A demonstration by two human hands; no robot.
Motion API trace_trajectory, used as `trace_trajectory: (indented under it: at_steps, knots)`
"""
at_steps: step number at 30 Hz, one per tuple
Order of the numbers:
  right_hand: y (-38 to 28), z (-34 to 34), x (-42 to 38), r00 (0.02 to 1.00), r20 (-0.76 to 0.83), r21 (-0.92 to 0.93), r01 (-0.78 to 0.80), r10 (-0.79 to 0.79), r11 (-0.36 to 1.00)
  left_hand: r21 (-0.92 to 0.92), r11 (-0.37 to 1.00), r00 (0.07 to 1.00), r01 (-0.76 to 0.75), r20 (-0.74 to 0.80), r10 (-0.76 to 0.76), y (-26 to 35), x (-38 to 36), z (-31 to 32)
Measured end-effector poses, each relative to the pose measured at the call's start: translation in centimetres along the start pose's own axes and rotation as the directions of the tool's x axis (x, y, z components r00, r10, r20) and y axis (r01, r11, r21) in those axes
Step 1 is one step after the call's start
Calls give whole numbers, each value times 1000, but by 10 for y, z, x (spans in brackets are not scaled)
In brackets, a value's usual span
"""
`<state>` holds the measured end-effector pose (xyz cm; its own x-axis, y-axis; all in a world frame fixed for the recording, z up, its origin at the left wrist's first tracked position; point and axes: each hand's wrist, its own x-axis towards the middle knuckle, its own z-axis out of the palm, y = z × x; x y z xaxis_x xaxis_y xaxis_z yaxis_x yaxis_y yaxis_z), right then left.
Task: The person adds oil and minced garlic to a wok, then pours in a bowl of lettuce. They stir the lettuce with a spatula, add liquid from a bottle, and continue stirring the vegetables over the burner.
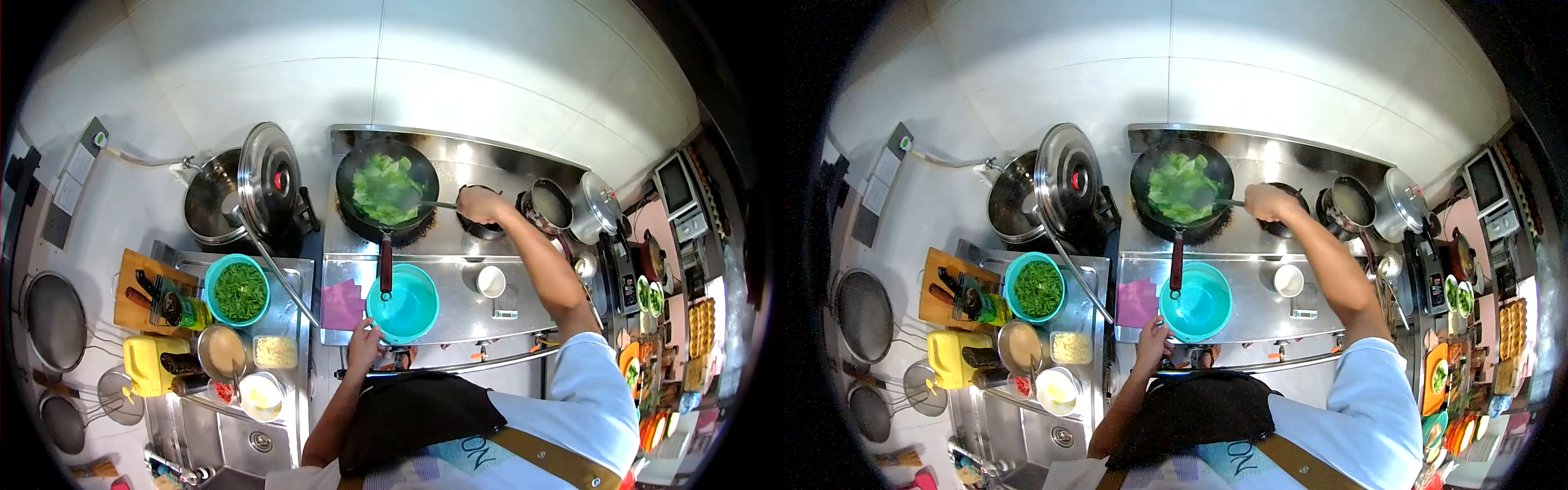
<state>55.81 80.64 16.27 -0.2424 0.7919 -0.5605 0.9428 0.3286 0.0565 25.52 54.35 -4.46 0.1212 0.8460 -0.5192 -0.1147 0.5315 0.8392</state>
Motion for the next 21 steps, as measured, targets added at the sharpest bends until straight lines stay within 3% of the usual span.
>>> trace_trajectory:
  at_steps: [1,3,5,9,11,13,15,20,21]
  knots:
    - [-1,4,4,1000,0,3,-7,7,1000,5,1000,1000,-13,14,13,-1,0,1]
    - [-11,1,14,992,15,410,-118,123,904,11,1000,1000,-6,27,6,2,3,7]
    - [-6,-21,11,979,36,393,-199,201,898,15,1000,1000,3,28,-4,5,3,5]
    - [-20,-57,-20,982,8,321,-183,191,929,-19,1000,1000,-8,1,8,3,2,-2]
    - [-31,-45,-11,978,-85,511,-123,193,851,2,1000,1000,-27,-9,27,0,3,-1]
    - [-35,-14,16,987,-53,545,-98,152,833,1,1000,1000,-18,19,18,1,4,4]
    - [-38,-3,25,990,22,479,-135,142,867,5,1000,1000,-24,19,23,4,2,6]
    - [-20,-82,-20,982,67,329,-190,177,925,-2,999,999,-36,11,36,0,2,-3]
    - [-19,-95,-24,974,77,212,-224,212,951,2,1000,1000,-30,1,30,-1,2,-5]
